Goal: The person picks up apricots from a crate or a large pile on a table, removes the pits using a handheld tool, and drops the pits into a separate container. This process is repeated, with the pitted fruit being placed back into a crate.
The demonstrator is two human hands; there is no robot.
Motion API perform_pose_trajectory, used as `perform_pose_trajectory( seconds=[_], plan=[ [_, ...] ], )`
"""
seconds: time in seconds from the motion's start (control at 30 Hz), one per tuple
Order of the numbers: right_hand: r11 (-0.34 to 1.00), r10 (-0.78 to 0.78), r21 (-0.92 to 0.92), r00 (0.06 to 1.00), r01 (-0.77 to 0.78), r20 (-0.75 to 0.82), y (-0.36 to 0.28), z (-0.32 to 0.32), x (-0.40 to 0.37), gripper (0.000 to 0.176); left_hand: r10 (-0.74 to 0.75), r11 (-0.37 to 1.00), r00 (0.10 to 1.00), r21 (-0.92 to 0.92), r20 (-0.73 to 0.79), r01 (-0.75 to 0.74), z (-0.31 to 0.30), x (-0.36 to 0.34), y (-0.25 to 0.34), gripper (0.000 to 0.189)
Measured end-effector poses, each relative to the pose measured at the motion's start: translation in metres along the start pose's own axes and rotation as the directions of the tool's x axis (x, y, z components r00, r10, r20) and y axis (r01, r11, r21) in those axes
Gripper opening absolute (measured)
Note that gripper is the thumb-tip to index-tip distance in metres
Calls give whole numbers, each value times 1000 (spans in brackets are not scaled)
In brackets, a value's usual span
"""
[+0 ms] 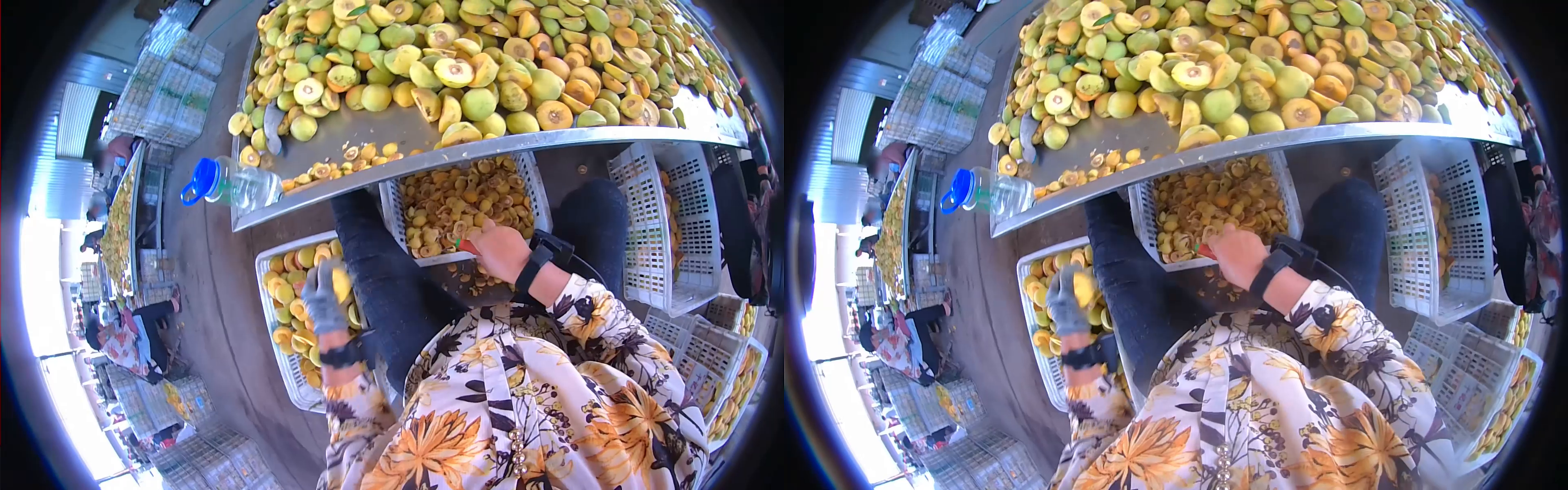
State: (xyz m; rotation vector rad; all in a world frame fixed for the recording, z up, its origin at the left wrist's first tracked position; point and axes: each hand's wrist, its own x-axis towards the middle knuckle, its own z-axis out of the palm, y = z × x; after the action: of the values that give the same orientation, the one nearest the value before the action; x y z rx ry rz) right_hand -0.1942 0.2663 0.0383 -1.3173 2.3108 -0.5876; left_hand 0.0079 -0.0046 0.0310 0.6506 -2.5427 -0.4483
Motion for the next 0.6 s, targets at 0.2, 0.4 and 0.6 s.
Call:
perform_pose_trajectory(
  seconds=[0.2,0.4,0.6],
  plan=[
    [990,84,130,977,-58,-198,-7,12,-5,22,-278,960,959,-32,56,280,-35,49,32,32],
    [957,126,290,936,-26,-328,-8,-5,-15,19,193,967,962,-203,194,-153,55,166,178,39],
    [902,199,432,905,-18,-377,-7,-32,-31,18,142,984,773,-7,618,-176,104,217,223,37]
  ],
)
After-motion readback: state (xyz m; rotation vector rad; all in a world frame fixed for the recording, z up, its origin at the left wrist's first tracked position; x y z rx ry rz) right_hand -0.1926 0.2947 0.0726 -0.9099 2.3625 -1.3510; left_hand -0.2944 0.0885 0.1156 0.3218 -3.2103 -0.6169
